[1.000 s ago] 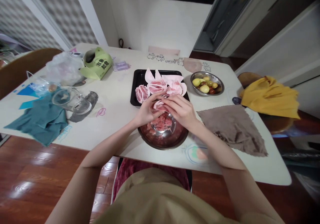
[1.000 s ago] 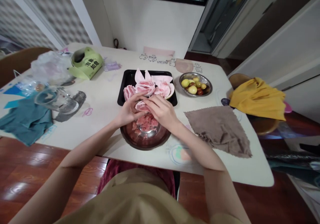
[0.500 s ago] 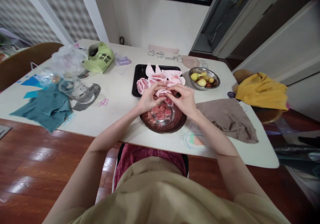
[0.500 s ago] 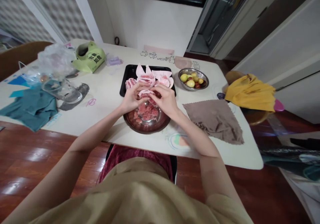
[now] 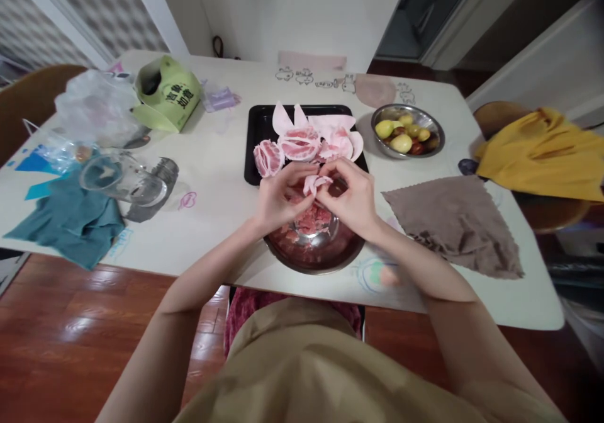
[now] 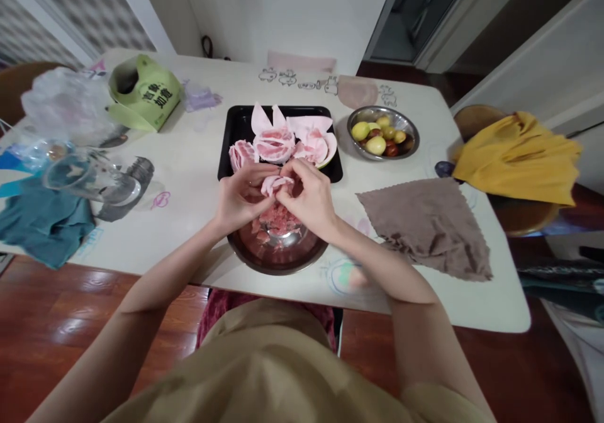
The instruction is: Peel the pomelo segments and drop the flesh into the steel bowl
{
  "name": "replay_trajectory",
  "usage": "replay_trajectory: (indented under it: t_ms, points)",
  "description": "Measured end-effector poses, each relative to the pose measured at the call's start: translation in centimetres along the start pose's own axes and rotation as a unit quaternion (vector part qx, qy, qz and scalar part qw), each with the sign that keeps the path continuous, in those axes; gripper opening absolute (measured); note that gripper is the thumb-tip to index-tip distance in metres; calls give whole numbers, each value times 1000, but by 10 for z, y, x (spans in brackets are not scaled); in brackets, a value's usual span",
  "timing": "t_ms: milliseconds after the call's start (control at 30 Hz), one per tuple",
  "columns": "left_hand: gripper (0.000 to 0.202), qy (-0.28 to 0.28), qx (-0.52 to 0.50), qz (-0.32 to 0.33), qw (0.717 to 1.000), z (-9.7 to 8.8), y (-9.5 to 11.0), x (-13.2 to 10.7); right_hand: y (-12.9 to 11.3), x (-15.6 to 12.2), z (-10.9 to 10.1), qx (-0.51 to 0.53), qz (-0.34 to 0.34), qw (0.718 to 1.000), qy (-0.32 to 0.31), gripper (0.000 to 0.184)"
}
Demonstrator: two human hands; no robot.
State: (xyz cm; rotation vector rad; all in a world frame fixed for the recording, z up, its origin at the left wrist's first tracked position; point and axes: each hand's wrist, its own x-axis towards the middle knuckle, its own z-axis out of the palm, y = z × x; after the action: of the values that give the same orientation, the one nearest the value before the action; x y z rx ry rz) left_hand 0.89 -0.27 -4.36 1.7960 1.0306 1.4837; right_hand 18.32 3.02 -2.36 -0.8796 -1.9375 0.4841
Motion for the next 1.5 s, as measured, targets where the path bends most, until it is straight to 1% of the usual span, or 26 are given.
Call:
replay_trajectory:
  t_ms: [100,167,300,400,500,667,733,800,867,967,1100,1267,1367,1500]
  points:
    - [35,-21,24,-36,999,-1,4,0,5,-2,4,59,51,997,-7,17]
    - [32,-17,43,-39,998,-3,7,0,8,-3,6,106,78,991,-16,20]
    - [34,-25,57,-58,996,-5,9,1,10,-2,5,164,113,979,-40,21]
    - [33,-30,39,-87,995,-6,9,1,8,-1,2,201,136,968,-62,21]
    - [33,-25,25,-106,994,-5,9,1,6,1,-3,234,144,959,-76,21]
    - [33,31,72,-99,992,-4,10,0,3,2,-10,255,140,951,-107,25]
    - [33,37,81,-92,992,-4,10,0,3,1,-9,244,141,954,-105,26]
    - [32,36,88,-84,992,-5,10,0,5,-1,-7,222,143,961,-87,23]
    - [29,37,101,-73,991,-5,10,0,8,-3,-4,194,135,969,-66,15]
    - [26,34,123,-51,990,-6,10,-1,8,-5,-2,150,104,982,-54,5]
    - [27,13,135,-8,991,-8,8,-1,4,-6,-1,109,82,989,-61,12]
    - [28,0,146,27,989,-8,7,-1,2,-9,2,31,18,999,-31,16]
    - [28,13,162,56,985,-7,9,-2,1,-11,2,9,-13,1000,-25,20]
    - [26,45,174,43,983,-8,11,-1,-2,-11,-2,21,-36,998,-37,28]
